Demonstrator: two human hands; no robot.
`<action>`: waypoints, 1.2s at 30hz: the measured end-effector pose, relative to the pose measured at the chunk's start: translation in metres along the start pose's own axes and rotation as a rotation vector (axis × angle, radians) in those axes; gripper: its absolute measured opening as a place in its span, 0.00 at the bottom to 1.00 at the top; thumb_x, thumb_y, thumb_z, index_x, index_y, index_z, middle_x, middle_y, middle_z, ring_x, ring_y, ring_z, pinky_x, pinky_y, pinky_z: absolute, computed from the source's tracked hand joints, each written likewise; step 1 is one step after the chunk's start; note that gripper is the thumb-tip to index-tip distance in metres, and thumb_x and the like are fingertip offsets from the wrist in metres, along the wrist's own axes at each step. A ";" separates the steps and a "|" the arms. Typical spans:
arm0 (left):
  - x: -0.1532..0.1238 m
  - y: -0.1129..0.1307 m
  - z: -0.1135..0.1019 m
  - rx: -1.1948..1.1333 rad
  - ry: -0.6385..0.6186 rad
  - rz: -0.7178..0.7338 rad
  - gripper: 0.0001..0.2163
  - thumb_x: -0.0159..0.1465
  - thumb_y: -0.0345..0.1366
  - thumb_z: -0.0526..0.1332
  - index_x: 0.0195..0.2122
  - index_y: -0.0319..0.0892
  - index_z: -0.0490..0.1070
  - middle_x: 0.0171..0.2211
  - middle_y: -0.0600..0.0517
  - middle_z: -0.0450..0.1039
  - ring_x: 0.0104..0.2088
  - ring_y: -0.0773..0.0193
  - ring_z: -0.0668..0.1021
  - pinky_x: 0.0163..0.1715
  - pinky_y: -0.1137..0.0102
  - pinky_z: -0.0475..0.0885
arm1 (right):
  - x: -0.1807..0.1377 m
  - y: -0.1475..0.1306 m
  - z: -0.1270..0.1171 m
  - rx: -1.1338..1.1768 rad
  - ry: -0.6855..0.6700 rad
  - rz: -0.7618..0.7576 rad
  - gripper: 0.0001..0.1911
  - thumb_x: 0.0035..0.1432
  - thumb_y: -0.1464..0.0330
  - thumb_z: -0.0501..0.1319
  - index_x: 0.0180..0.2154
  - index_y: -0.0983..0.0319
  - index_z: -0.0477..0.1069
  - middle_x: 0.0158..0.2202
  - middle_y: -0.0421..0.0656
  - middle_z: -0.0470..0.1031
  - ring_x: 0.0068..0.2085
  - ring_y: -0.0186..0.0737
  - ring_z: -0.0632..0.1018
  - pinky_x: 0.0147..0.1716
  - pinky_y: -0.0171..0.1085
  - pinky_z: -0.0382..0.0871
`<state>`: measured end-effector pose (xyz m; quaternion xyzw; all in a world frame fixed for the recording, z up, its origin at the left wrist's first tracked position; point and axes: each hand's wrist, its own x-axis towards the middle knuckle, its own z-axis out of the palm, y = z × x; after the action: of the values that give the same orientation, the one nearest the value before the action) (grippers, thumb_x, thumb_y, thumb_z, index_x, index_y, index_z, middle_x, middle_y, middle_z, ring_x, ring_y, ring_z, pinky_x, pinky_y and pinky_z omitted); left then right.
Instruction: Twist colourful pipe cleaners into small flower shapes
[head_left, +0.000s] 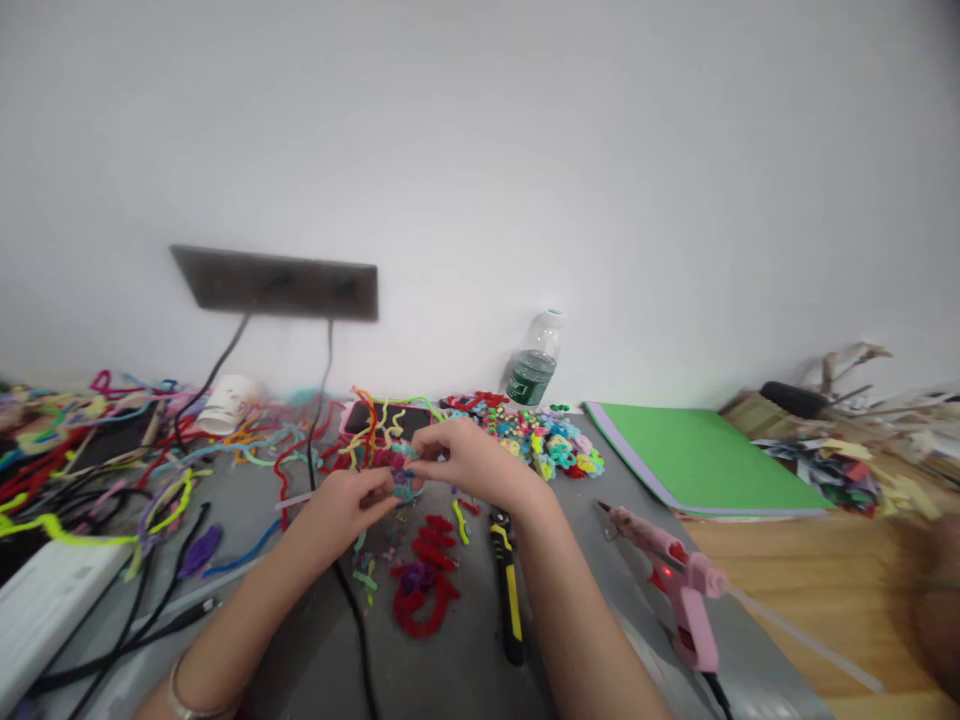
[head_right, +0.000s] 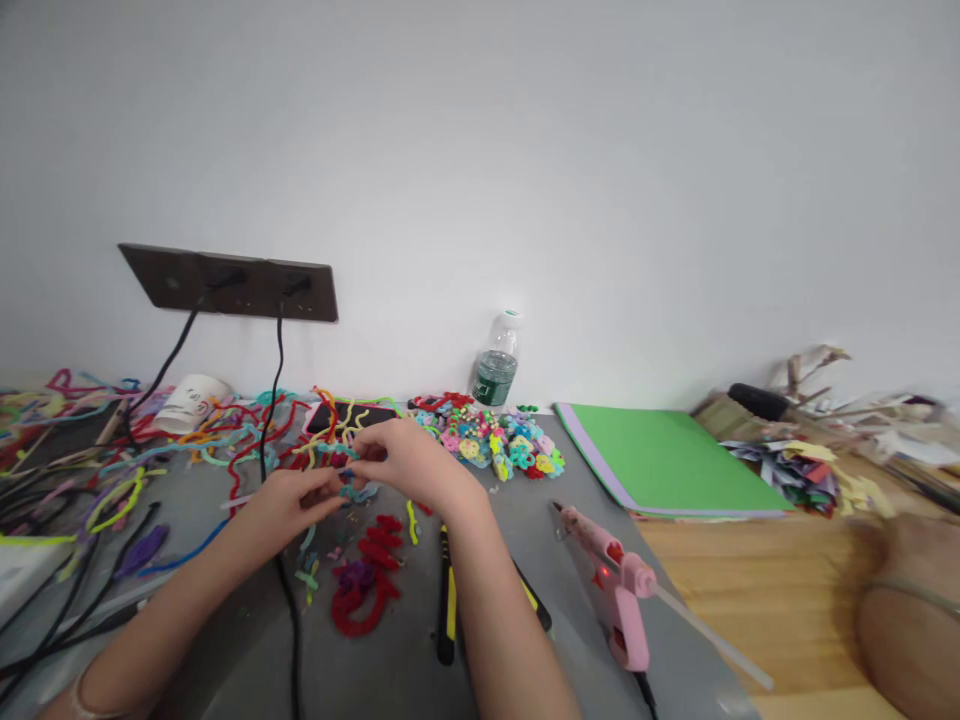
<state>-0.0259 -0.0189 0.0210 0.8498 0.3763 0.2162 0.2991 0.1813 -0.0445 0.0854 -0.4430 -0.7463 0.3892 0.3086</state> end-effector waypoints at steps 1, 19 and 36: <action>-0.001 0.003 0.000 -0.030 -0.064 0.019 0.08 0.60 0.37 0.60 0.25 0.42 0.68 0.18 0.58 0.65 0.21 0.68 0.67 0.24 0.75 0.57 | 0.000 0.002 -0.001 0.043 -0.027 -0.013 0.11 0.57 0.71 0.63 0.24 0.62 0.66 0.22 0.37 0.74 0.27 0.34 0.74 0.29 0.32 0.65; -0.004 0.013 -0.013 -0.378 0.334 -0.102 0.10 0.58 0.41 0.61 0.24 0.42 0.65 0.18 0.58 0.64 0.20 0.70 0.67 0.21 0.76 0.60 | 0.009 0.035 -0.001 0.432 -0.095 0.003 0.15 0.54 0.58 0.68 0.28 0.62 0.69 0.27 0.39 0.75 0.30 0.33 0.74 0.32 0.33 0.67; -0.007 0.015 0.003 0.048 -0.122 0.050 0.06 0.61 0.36 0.59 0.27 0.43 0.68 0.20 0.57 0.67 0.23 0.66 0.68 0.26 0.73 0.58 | -0.010 -0.003 -0.011 -0.003 -0.140 0.081 0.06 0.55 0.73 0.63 0.26 0.61 0.72 0.19 0.35 0.73 0.21 0.30 0.70 0.20 0.29 0.59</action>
<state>-0.0211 -0.0333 0.0281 0.8774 0.3411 0.1623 0.2957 0.1932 -0.0513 0.0922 -0.4447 -0.7482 0.4304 0.2390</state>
